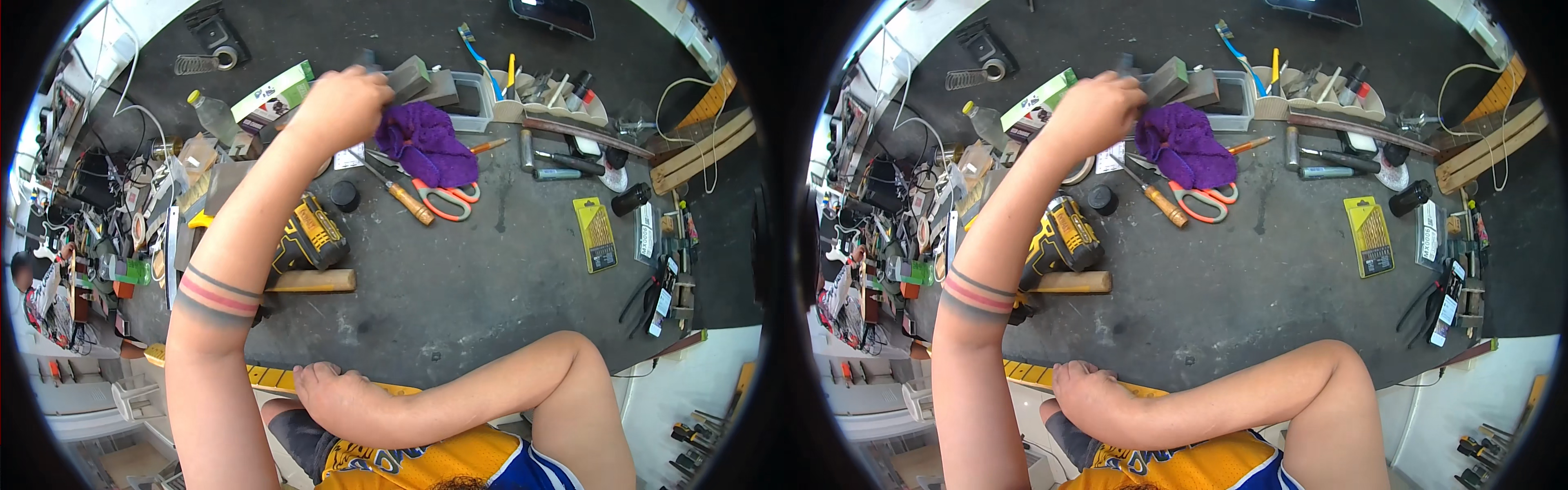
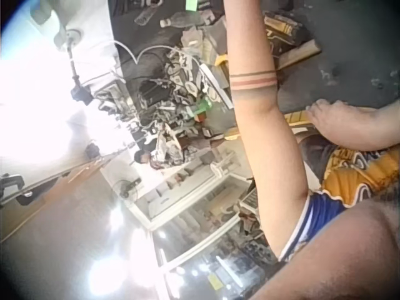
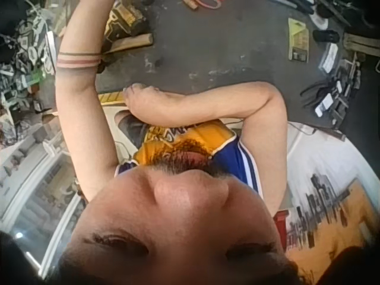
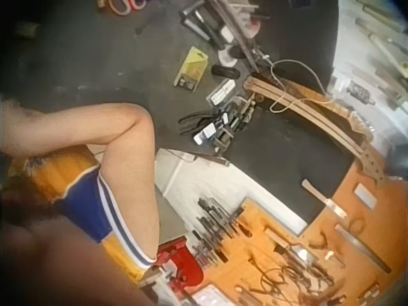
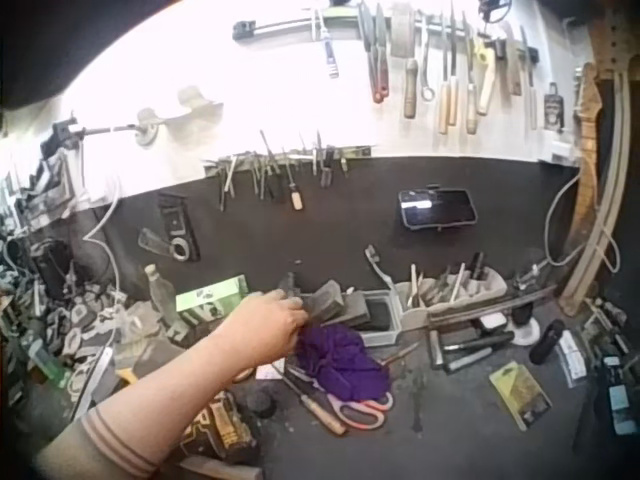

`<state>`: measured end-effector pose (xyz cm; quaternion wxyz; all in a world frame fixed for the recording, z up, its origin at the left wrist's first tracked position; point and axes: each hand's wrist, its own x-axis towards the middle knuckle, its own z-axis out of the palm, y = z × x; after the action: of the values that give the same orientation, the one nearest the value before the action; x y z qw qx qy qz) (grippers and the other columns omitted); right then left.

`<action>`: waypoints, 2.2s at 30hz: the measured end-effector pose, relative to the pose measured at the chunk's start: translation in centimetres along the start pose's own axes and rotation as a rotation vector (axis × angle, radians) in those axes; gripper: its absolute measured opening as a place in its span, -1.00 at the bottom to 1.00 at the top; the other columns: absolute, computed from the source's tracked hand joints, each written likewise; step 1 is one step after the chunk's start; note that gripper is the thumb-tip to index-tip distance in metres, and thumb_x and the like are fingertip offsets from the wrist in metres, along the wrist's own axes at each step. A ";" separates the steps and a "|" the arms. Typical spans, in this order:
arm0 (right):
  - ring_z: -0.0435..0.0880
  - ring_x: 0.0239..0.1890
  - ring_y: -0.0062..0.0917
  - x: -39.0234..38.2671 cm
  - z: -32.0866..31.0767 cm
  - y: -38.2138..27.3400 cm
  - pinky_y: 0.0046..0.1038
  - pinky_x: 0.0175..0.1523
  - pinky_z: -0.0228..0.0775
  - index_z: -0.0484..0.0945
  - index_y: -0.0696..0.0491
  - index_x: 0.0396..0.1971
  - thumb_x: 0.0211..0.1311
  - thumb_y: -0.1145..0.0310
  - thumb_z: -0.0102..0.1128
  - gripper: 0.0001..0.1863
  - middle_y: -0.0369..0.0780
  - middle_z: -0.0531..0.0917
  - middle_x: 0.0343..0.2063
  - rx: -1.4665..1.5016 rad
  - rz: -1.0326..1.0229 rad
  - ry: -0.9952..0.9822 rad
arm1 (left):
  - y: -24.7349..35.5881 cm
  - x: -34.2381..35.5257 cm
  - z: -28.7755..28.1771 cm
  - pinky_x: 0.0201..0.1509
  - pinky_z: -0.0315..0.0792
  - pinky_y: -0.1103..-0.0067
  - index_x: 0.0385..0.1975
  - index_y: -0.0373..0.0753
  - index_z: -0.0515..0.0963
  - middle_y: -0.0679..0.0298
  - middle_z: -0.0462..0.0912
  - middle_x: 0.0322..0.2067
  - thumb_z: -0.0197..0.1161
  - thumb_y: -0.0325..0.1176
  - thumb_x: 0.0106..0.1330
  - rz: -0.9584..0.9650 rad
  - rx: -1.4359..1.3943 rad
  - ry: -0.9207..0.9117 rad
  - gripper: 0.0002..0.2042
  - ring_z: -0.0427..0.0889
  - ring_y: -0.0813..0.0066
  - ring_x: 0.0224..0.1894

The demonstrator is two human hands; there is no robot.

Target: The recorder is filing and sanding the frets and the back of a guitar neck.

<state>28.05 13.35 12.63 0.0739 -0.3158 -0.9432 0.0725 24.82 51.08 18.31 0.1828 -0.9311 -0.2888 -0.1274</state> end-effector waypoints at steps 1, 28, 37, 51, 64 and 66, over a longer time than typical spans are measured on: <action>0.71 -0.05 -0.52 0.0 -0.5 0.0 -0.60 -0.31 0.72 0.66 0.34 0.40 0.44 0.30 0.38 -0.37 -0.22 0.76 -0.12 0.009 -0.002 0.011 | -1.0 -0.4 0.0 0.17 0.77 0.14 -0.05 -0.18 0.86 0.18 0.88 0.01 0.40 -0.31 0.50 -0.093 0.050 -0.035 -0.81 0.86 0.01 0.07; 0.86 0.07 -0.11 0.9 -0.7 1.1 -0.26 -0.02 0.89 0.61 0.52 0.31 0.38 0.42 0.34 -0.40 0.14 0.81 0.05 0.477 -0.035 -0.075 | 2.0 -9.9 -11.3 -0.15 0.52 0.53 0.57 -0.32 0.53 0.34 0.75 -0.07 0.61 -0.20 0.53 -0.861 -1.196 0.226 -0.31 0.63 0.62 -0.22; 0.83 0.19 -0.02 0.5 -2.7 2.2 -0.11 0.24 0.81 0.54 0.47 0.44 0.53 0.40 0.32 -0.39 0.14 0.80 0.16 0.337 -0.095 -0.120 | 11.8 -36.9 -18.2 -0.19 0.42 0.47 0.65 -0.25 0.39 0.16 0.59 0.15 0.20 -0.14 0.73 -0.490 -2.217 0.838 -0.41 0.49 0.59 -0.39; 0.77 0.27 0.05 1.1 -5.6 0.5 -0.06 0.35 0.71 0.49 0.38 0.54 0.56 0.46 0.40 -0.35 0.16 0.76 0.19 0.252 -0.020 -0.239 | 23.5 -55.0 -18.3 -0.17 0.64 0.21 0.84 -0.24 0.16 0.00 0.68 0.08 -0.12 0.44 0.79 -1.139 -2.046 1.159 -0.07 0.75 0.04 -0.22; 0.75 0.15 -0.16 0.5 -3.7 -1.1 -0.25 0.12 0.80 0.46 0.38 0.58 0.50 0.43 0.48 -0.25 0.00 0.68 0.08 0.100 0.001 -0.211 | 21.8 -49.7 -15.8 0.42 0.57 0.23 0.42 -0.25 0.55 0.02 0.63 0.24 0.65 -0.23 0.50 -1.287 -0.073 0.403 -0.41 0.69 -0.01 0.26; 0.74 0.14 -0.17 0.3 -3.3 -1.1 -0.28 0.10 0.80 0.46 0.39 0.58 0.49 0.42 0.49 -0.25 -0.01 0.68 0.07 0.085 -0.007 -0.203 | 21.3 -49.0 -15.3 0.46 0.54 0.19 0.42 -0.22 0.58 -0.02 0.60 0.28 0.65 -0.29 0.42 -1.297 -0.099 0.422 -0.39 0.64 -0.08 0.35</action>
<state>27.82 12.98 16.10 -0.0087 -0.3001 -0.9429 0.1440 -4.00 4.35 9.59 0.0793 -0.5322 -0.7403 -0.4030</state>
